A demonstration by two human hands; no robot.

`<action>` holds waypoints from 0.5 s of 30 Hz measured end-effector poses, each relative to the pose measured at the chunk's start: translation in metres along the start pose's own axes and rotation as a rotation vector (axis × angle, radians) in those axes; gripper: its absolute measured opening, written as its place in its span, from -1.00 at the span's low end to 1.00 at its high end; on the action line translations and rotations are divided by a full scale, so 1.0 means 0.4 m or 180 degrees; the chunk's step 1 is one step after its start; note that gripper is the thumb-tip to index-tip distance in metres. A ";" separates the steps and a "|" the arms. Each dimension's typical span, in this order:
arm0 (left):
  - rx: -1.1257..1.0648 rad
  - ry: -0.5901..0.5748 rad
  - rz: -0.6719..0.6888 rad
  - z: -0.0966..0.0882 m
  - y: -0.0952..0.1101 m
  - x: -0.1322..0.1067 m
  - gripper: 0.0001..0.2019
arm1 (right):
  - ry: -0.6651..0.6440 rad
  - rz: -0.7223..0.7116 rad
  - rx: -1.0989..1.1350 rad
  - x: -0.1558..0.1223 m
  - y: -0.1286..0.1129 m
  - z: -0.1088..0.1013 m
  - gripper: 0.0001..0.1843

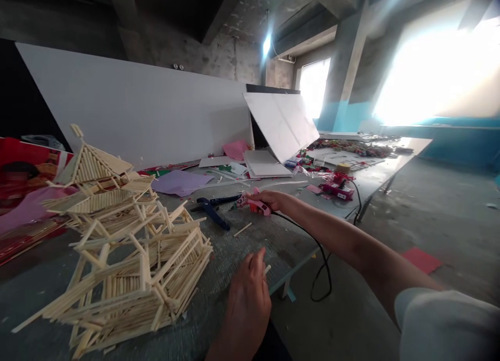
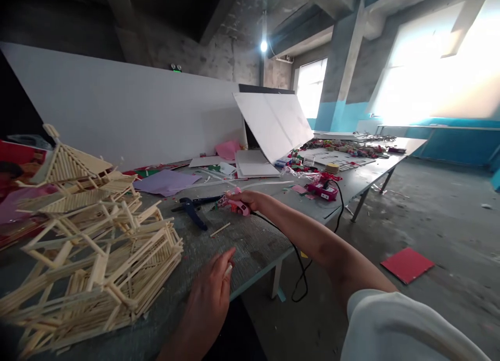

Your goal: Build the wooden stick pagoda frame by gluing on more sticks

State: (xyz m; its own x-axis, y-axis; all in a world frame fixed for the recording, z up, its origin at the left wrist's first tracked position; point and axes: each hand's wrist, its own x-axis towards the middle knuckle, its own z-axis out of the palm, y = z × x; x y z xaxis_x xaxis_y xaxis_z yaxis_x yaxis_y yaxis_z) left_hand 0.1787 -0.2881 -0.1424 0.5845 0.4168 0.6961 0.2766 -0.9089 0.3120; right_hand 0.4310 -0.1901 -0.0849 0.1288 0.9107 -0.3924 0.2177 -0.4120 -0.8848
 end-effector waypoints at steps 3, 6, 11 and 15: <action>-0.0097 -0.0173 -0.0095 -0.008 0.008 0.000 -0.67 | 0.0248 0.0198 -0.0513 -0.003 -0.020 0.004 -0.63; -0.0192 -0.0210 -0.0149 -0.011 0.009 -0.001 -0.65 | 0.0781 0.0286 -0.1151 -0.008 -0.028 0.005 -0.58; -0.0336 -0.0366 -0.0066 -0.005 -0.008 -0.004 -0.63 | 0.1465 0.0386 -0.2071 -0.010 -0.019 -0.002 -0.57; -0.0402 -0.0323 -0.0069 -0.013 -0.003 -0.010 -0.63 | 0.1772 0.0247 -0.2444 -0.072 -0.037 -0.103 -0.58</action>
State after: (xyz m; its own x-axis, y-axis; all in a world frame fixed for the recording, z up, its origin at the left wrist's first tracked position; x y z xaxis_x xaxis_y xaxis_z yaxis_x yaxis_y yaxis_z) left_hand 0.1720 -0.2887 -0.1420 0.6553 0.4295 0.6214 0.1956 -0.8911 0.4096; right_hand 0.4640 -0.2114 -0.0500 0.5688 0.8173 -0.0916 0.7400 -0.5572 -0.3767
